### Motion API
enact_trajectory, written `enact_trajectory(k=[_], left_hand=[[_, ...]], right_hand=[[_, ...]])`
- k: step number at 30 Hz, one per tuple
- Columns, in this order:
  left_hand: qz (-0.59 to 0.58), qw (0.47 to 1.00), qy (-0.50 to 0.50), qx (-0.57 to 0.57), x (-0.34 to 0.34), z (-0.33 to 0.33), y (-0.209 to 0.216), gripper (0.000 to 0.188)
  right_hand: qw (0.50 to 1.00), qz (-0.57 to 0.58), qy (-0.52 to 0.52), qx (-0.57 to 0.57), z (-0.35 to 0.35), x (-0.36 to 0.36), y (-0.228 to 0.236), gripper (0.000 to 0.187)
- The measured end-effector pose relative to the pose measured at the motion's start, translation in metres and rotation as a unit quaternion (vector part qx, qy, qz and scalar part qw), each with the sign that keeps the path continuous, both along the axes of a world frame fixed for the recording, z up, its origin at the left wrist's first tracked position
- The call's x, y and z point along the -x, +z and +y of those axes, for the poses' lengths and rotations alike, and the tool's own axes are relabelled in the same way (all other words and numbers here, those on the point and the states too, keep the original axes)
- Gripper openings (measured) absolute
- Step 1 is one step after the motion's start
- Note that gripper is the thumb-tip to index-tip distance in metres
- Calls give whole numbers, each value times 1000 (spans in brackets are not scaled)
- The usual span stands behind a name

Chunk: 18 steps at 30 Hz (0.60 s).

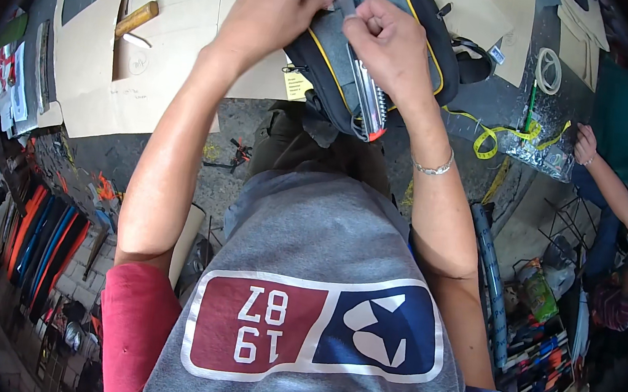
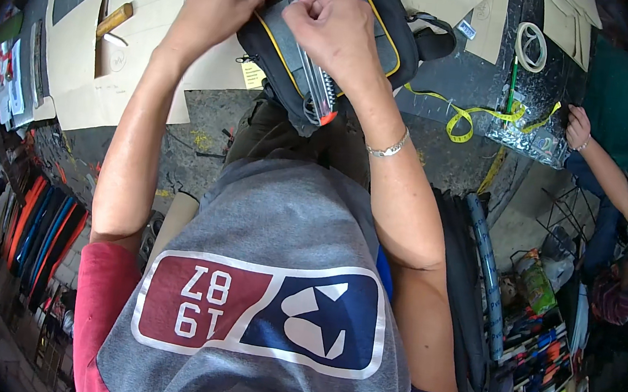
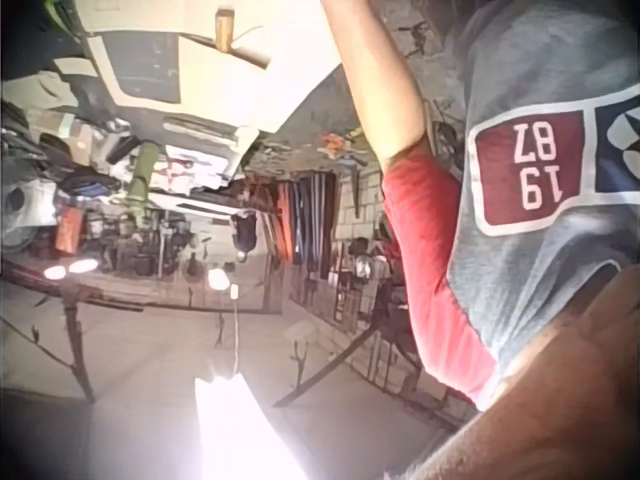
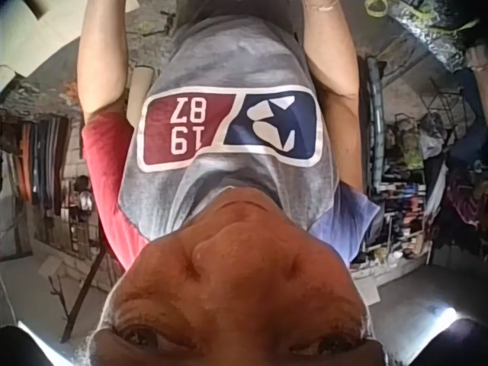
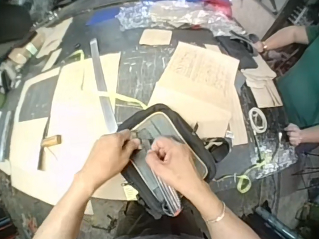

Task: Measuring the dimensions of a small bag and a large cardboard pattern using a tape measure and a utility knife in a textile workshop.

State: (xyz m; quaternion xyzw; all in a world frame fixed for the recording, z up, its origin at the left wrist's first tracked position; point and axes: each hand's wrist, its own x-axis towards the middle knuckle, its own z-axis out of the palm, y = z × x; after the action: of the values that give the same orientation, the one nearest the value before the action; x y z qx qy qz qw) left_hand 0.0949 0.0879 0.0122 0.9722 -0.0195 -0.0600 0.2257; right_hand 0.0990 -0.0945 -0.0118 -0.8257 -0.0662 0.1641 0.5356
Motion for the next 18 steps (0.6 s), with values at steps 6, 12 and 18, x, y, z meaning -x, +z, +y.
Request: enact_trajectory(k=[6, 12, 18], left_hand=[[135, 960, 71, 236, 9, 14, -4, 29], [143, 952, 75, 259, 8, 14, -5, 29], [102, 946, 54, 302, 10, 18, -11, 34]], right_hand=[[996, -45, 46, 61, 2, 0, 1, 19], [990, -96, 67, 75, 2, -1, -4, 20], [982, -151, 95, 56, 0, -3, -11, 19]])
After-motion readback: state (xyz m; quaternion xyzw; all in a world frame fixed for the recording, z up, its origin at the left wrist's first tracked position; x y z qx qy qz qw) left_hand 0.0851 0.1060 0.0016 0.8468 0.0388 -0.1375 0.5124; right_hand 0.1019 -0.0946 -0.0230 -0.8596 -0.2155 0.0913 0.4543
